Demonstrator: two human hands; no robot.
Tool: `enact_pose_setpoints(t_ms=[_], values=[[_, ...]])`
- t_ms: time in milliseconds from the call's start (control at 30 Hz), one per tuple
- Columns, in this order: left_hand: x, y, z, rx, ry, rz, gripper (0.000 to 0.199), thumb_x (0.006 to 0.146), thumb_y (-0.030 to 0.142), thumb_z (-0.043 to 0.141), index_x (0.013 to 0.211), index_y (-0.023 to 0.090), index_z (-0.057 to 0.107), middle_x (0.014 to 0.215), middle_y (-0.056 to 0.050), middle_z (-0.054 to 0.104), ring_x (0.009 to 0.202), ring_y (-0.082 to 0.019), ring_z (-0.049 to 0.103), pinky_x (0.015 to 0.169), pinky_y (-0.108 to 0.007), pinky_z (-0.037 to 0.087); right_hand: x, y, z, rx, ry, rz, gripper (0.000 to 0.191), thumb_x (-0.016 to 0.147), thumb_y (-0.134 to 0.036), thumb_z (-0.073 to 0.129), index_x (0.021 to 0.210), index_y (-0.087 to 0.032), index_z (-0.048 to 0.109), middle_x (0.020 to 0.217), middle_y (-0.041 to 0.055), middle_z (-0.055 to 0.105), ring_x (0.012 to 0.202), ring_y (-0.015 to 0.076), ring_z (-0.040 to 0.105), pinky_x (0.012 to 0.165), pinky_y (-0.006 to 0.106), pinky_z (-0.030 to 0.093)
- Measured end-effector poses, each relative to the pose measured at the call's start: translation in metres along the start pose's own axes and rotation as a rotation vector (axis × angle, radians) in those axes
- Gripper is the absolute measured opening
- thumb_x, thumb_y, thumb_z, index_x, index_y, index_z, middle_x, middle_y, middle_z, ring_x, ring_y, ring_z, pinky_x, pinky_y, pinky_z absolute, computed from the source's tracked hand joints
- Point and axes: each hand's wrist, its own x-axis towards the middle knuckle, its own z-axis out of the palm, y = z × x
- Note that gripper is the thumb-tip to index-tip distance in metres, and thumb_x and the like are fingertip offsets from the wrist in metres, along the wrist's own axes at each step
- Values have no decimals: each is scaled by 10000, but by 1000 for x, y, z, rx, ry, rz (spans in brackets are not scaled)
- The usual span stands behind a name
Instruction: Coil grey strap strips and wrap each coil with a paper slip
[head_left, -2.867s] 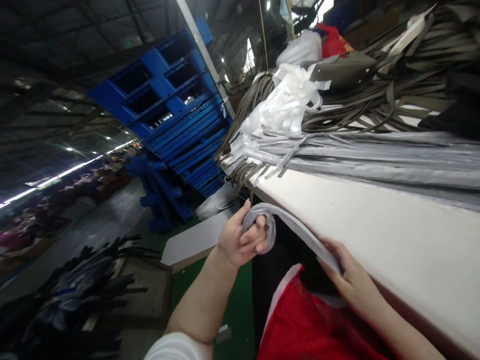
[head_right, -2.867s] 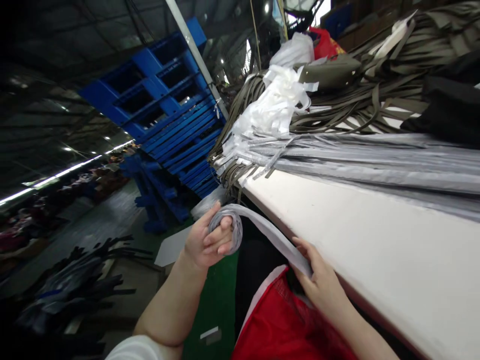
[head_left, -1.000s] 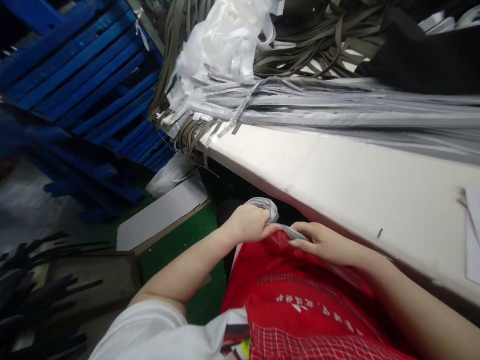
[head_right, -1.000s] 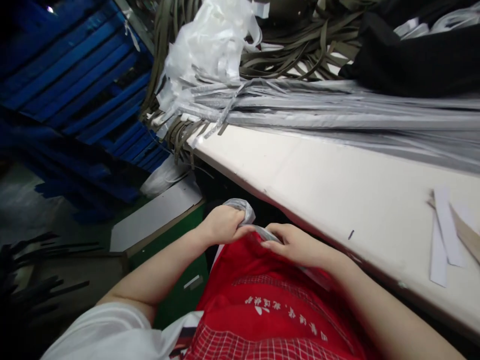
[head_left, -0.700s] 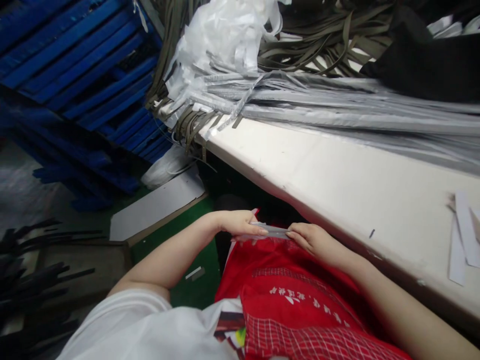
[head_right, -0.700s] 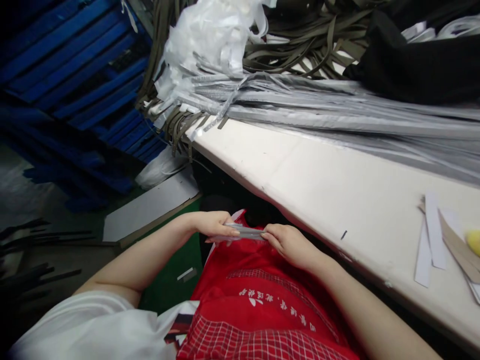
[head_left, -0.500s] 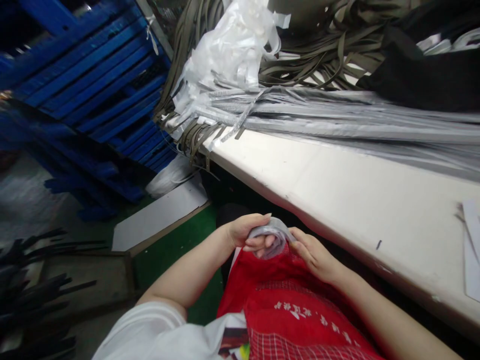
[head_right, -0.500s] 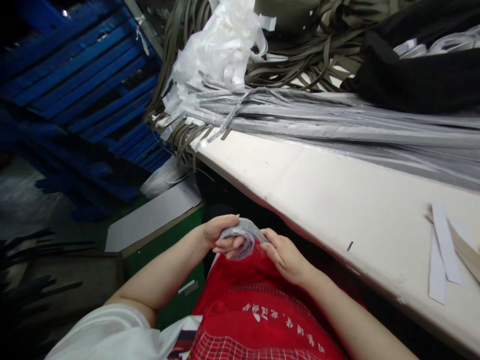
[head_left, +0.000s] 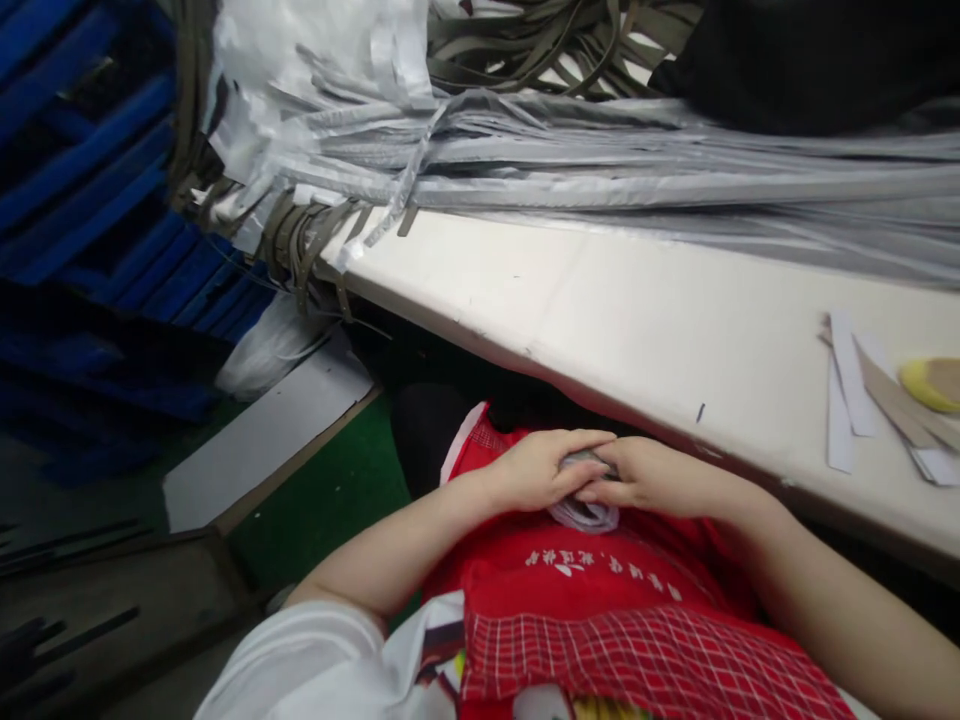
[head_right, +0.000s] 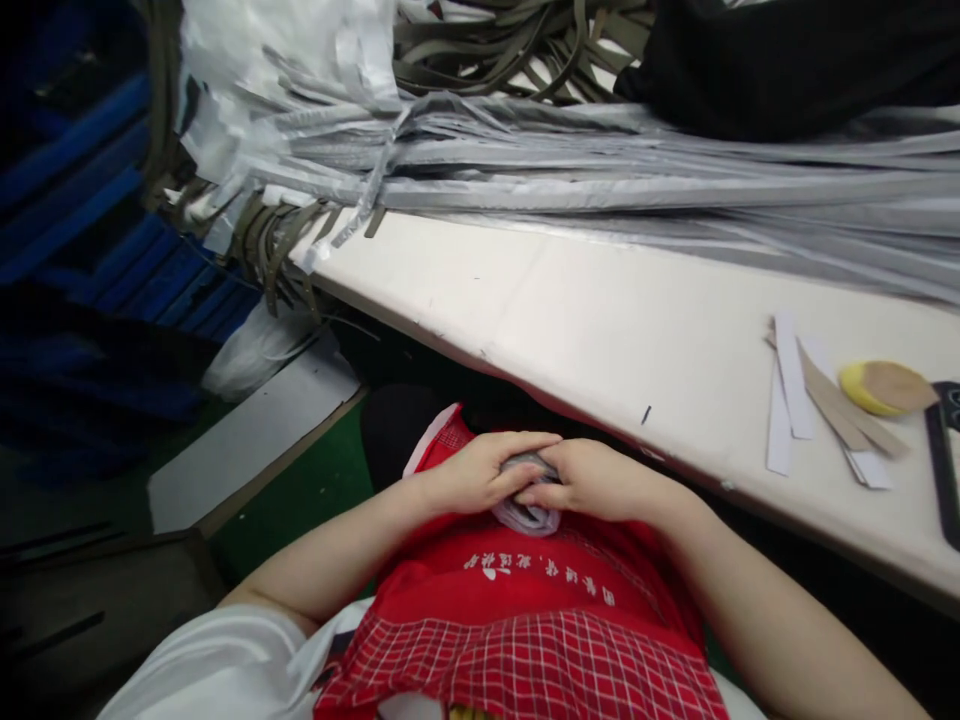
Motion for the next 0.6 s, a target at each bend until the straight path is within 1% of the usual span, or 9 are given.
enact_pose_setpoints(t_ms=[67,133,167,267,300,367,467,533,600], values=[[-6,-1,12,96,-11,44,340,915,325,553,1228,245,658,1177,-80,695,1060,-220,641,954,-314,456,-3,5,7,81,29,4,314,819,-454,647,993,-198,697,961,38,728,836,234,651,766,314,490],[-13,-6,22,105,48,24,318,939,324,514,1195,234,678,1120,-79,717,994,-209,657,908,-303,474,-5,12,17,177,51,15,409,788,-459,684,1097,-193,659,977,30,716,848,222,643,768,307,492],[-16,-10,26,83,86,-2,309,946,328,501,1166,226,693,1088,-77,726,968,-204,659,893,-297,477,-7,16,23,198,68,33,443,771,-461,703,1112,-185,642,967,28,707,825,210,634,744,297,491],[-21,-22,30,-27,196,-126,315,960,337,461,1081,197,717,1060,-77,729,950,-197,657,875,-282,477,-10,28,40,175,132,132,410,750,-481,723,985,-154,642,824,16,669,673,158,571,603,250,443],[-21,-25,29,-60,210,-170,320,961,343,454,1055,187,717,1045,-76,729,936,-195,657,855,-276,480,-10,31,45,174,142,155,396,760,-490,711,947,-148,641,781,10,654,638,144,546,573,241,422],[-18,-28,25,-95,166,-227,312,951,353,458,993,171,708,970,-65,726,863,-185,652,784,-262,484,-8,35,51,206,137,153,378,796,-499,674,926,-145,645,756,5,648,621,134,528,565,235,409],[-12,-24,19,-23,28,-227,257,921,347,494,870,168,670,834,-33,683,768,-166,611,706,-245,466,-4,35,54,247,114,103,353,844,-486,623,963,-156,657,809,10,683,663,145,564,612,240,426],[-9,-19,19,83,-27,-204,242,917,341,492,834,174,646,809,-25,655,763,-163,589,702,-244,453,-3,31,53,209,112,100,340,851,-477,616,984,-167,663,834,13,702,685,154,590,627,240,428],[-9,-15,23,158,-37,-197,265,932,345,459,820,178,631,805,-30,641,769,-166,581,703,-247,447,-7,24,51,113,113,134,339,848,-481,616,983,-175,668,844,25,713,686,166,608,616,244,424]])
